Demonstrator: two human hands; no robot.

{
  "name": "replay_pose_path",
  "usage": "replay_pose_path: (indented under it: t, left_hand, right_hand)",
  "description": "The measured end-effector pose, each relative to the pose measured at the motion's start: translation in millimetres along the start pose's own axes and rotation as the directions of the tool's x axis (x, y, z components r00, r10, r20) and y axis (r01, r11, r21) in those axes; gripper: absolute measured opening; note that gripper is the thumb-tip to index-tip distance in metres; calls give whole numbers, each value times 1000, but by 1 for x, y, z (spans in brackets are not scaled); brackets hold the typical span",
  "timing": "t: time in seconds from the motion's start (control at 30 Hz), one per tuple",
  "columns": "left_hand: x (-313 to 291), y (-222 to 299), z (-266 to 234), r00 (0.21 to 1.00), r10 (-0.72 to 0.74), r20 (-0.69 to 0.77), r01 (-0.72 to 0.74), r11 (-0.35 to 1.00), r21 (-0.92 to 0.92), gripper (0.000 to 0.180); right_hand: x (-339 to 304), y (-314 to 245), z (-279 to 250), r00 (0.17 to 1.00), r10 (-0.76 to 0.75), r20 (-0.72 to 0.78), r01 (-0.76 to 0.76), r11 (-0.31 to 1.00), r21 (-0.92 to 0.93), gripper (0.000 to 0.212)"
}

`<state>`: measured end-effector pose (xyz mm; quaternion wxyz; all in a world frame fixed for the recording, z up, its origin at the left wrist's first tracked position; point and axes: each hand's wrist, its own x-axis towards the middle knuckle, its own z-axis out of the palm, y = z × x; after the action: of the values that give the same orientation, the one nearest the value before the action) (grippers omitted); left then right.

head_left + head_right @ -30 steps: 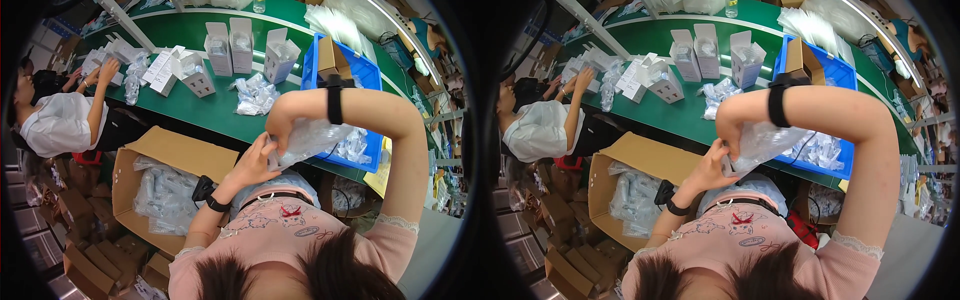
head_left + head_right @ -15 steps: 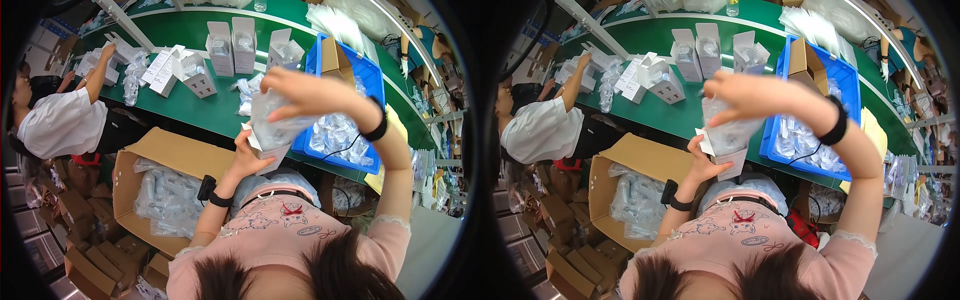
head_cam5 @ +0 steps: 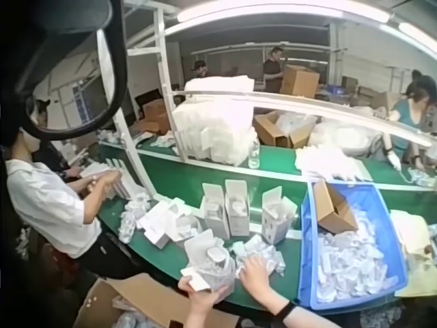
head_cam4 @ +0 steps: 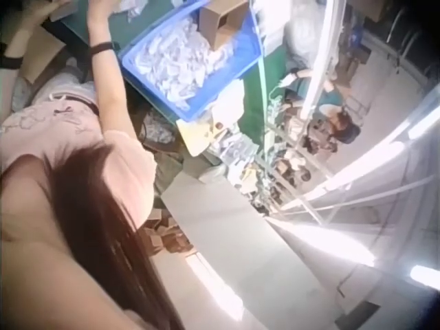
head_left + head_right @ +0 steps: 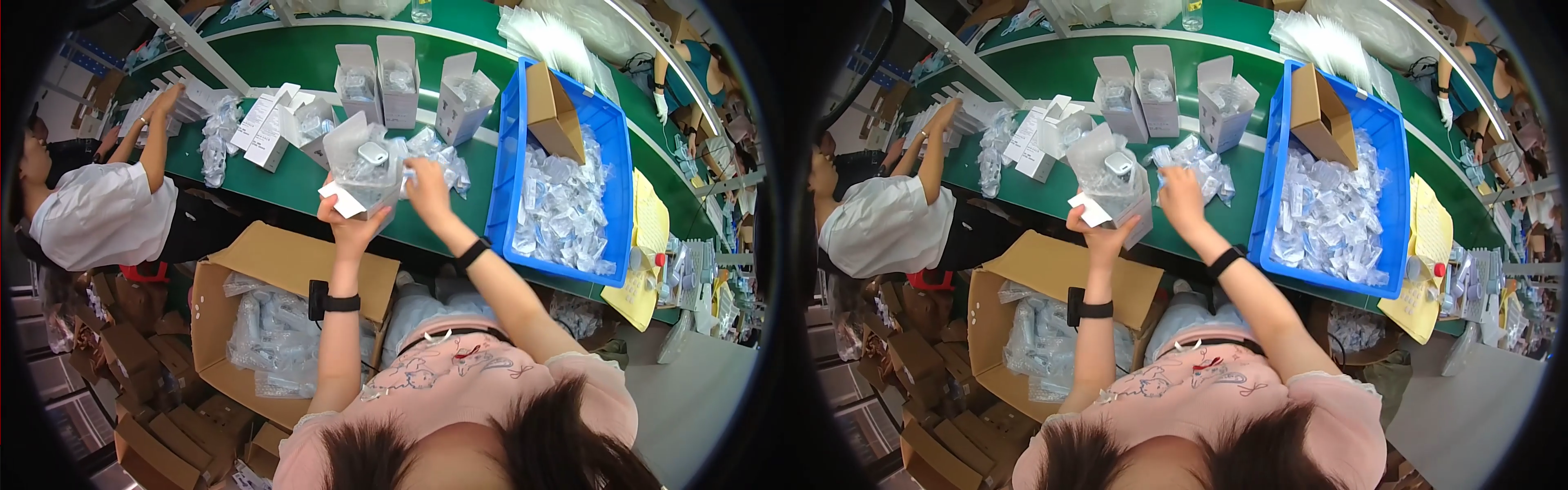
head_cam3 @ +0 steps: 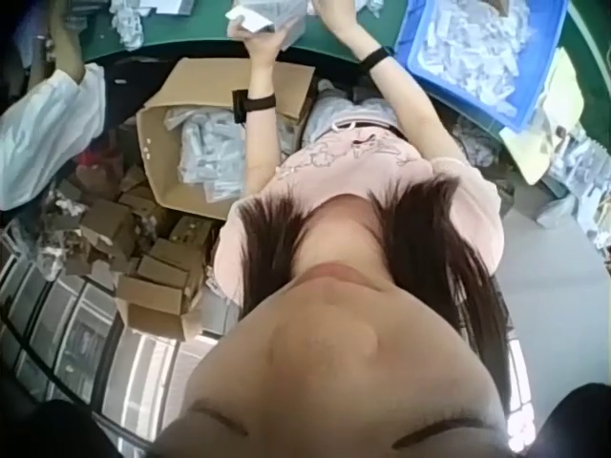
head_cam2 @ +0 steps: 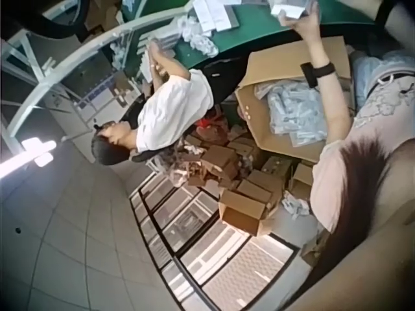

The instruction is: The person repeatedly packs items by hand, taking a box from the table, retrieving a bubble-wrapped object from a large carton, and sliding it into the box. They then fold the box flaps closed and place the finished package onto the green workbench alongside other completed boxes.

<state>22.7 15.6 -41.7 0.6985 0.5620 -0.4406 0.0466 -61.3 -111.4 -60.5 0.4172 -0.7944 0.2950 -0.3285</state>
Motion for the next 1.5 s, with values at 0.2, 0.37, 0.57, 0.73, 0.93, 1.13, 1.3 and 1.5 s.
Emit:
replay_pose_path:
  t: [0.2,0.37,0.57,0.73,0.93,1.13,1.3,1.5]
  left_hand:
    - [-32,-53,-18,954,-292,-69,300,934,192,83]
    - [-49,-31,-38,948,-318,16,314,942,121,77]
    - [2,10,-37,984,-151,92,90,874,478,55]
    - [19,15,-39,876,-475,-80,455,760,464,21]
    - [26,16,-31,805,-551,-221,589,695,413,16]
    - [16,7,-39,873,-462,-155,481,767,425,15]
    - [31,35,-54,679,-718,-152,681,694,-234,30]
    - [99,39,-140,569,-821,50,604,458,652,68]
  right_hand:
    - [-19,56,45,983,-70,167,168,700,-694,31]
    - [-23,64,22,946,-117,301,268,804,-530,34]
    - [-25,9,-20,988,155,13,-155,987,45,32]
    - [-25,-60,-30,980,161,-114,-30,691,722,26]
    - [-4,-64,-12,830,-537,149,534,843,58,21]
    - [-7,-60,-3,679,-537,500,689,701,-183,34]
    - [-18,-24,-1,907,-396,141,380,916,129,63]
    - [-19,-4,24,925,-59,375,-110,904,414,83]
